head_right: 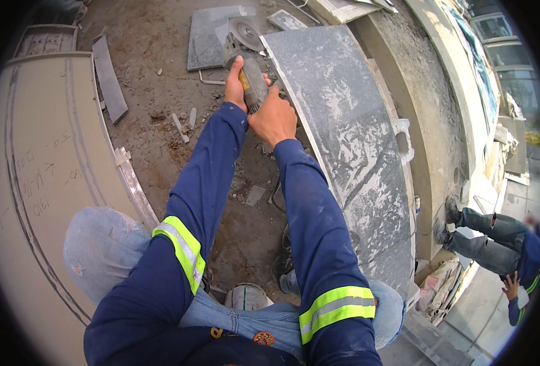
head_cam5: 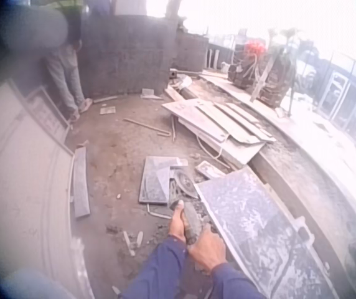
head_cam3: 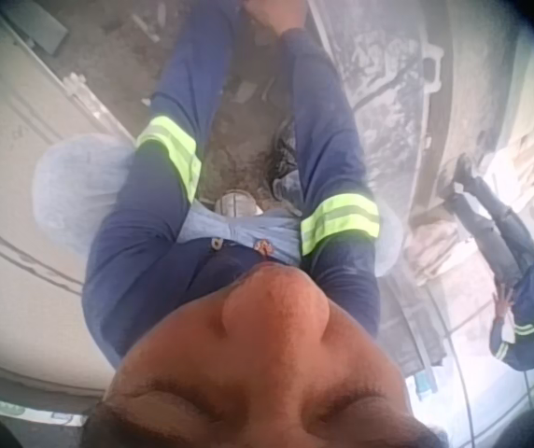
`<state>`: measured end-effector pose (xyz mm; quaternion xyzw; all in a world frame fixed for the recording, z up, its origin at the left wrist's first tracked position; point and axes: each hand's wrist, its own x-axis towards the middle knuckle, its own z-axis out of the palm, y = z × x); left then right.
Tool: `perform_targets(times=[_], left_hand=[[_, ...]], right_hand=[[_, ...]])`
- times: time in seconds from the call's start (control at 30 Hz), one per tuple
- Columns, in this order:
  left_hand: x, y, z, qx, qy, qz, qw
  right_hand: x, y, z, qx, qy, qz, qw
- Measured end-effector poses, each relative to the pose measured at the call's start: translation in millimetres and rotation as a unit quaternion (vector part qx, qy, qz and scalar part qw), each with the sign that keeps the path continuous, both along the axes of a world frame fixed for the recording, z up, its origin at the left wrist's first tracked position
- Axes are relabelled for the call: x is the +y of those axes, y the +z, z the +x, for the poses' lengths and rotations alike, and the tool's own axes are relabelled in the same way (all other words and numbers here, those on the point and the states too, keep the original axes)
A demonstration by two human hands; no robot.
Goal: The person uses an angle grinder to cut a large grey tile on the ground. They hold the tile with one hand and guide the grinder with the other, creating a straight cut along the tile's edge.
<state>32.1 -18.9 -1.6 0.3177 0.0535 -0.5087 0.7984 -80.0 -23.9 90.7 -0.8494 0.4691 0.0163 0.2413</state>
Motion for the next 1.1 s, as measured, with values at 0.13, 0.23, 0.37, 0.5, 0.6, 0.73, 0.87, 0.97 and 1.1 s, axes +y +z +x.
perform_targets(times=[0.13,0.23,0.37,0.5,0.6,0.73,0.87,0.97,1.1], left_hand=[[-1,0,3,-0.01,0.006,0.002,1.0],[-4,-1,5,-0.013,0.008,0.003,1.0],[-4,-2,3,-0.01,0.004,0.006,1.0],[1,-1,-3,-0.011,0.009,0.009,1.0],[4,3,-10,-0.01,0.012,0.005,1.0],[9,4,-16,-0.015,0.011,0.009,1.0],[13,6,-21,-0.008,0.01,0.016,1.0],[16,10,-26,-0.004,0.016,0.014,1.0],[18,12,-29,-0.01,0.02,0.013,1.0]], right_hand=[[-1,0,3,0.0,0.002,-0.003,1.0],[-6,-6,3,0.003,0.005,0.001,1.0],[-6,-4,1,0.007,0.012,-0.004,1.0],[-3,-7,-4,0.011,0.013,-0.008,1.0],[1,-3,-10,0.014,0.009,-0.009,1.0],[7,2,-14,0.011,0.0,0.002,1.0],[10,3,-20,0.004,0.001,0.002,1.0],[11,3,-24,0.008,0.0,0.003,1.0],[14,4,-27,0.004,0.001,0.001,1.0]])
